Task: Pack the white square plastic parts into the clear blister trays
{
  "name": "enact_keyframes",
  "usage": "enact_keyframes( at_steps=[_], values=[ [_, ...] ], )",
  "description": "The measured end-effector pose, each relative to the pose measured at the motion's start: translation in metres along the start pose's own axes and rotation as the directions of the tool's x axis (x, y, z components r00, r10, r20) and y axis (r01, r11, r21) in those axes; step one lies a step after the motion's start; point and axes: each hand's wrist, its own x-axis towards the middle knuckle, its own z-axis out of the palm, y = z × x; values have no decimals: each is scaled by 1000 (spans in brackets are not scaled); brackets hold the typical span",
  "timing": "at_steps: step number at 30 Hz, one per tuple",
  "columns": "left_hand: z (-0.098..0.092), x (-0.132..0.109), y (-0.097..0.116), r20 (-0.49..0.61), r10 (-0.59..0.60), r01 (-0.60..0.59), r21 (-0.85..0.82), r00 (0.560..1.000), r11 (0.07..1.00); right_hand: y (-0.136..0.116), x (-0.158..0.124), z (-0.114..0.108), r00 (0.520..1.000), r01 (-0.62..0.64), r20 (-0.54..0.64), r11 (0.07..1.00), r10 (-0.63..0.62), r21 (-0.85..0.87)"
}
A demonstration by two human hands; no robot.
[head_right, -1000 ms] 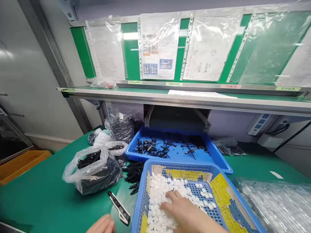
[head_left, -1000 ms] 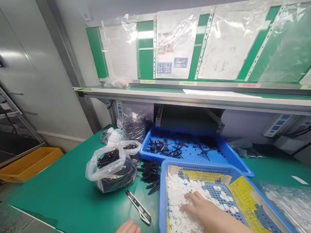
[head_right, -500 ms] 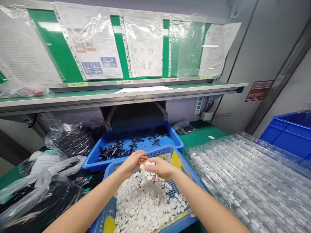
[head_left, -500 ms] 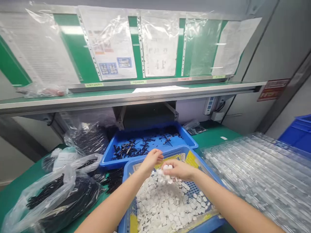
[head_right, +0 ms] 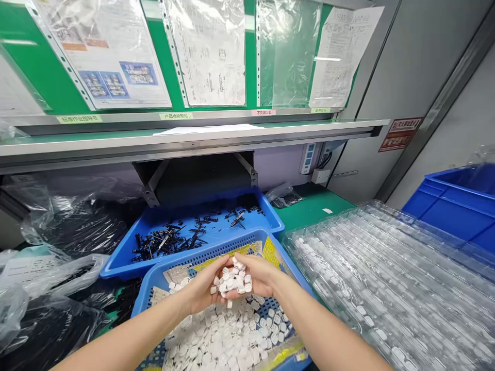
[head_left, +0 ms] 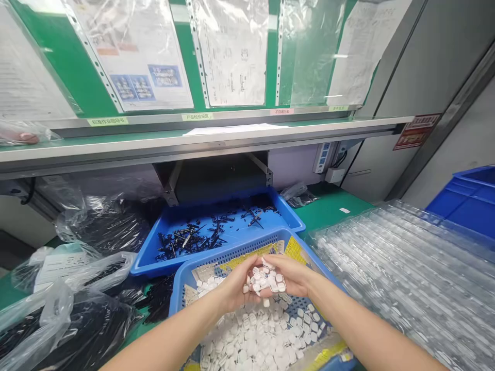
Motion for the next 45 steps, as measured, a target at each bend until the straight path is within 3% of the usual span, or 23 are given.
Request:
enact_keyframes(
  at_steps=[5,9,14,24,27,31,33,37,40,43,45],
  values=[
    [1,-2,4,-91,116,-105,112,989,988,-8,-4,-5,990,-44,137,990,25,135],
    [-4,-2,5,-138,216,-174,265,967,948,-12,-8,-5,992,-2,123,982,-21,188],
    [-1,-4,3,-40,300,-264,374,953,889,-13,-13,-1,992,11,118,978,-36,209],
    [0,-8,7,-56,396,-346,384,917,856,-15,-15,0,966,52,239,979,-99,197],
    [-2,-6,7,-81,407,-334,437,910,835,-14,-15,2,969,71,222,984,-107,166],
    [-5,-4,8,-76,420,-338,475,904,813,-13,-16,3,991,80,101,989,-93,128],
    [-6,-5,9,-60,474,-368,548,879,751,-13,-16,3,994,85,62,989,-93,120],
    [-8,-11,11,-57,621,-322,815,782,481,-10,-16,4,996,88,28,995,-89,52],
    [-12,-12,11,21,653,-316,887,757,337,-9,-15,6,997,72,22,997,-72,2],
    [-14,-12,11,153,663,-409,878,733,249,-8,-14,7,994,84,72,996,-81,-42],
    [-14,-12,12,145,676,-415,873,723,256,-8,-14,6,992,95,85,994,-91,-50]
  ],
)
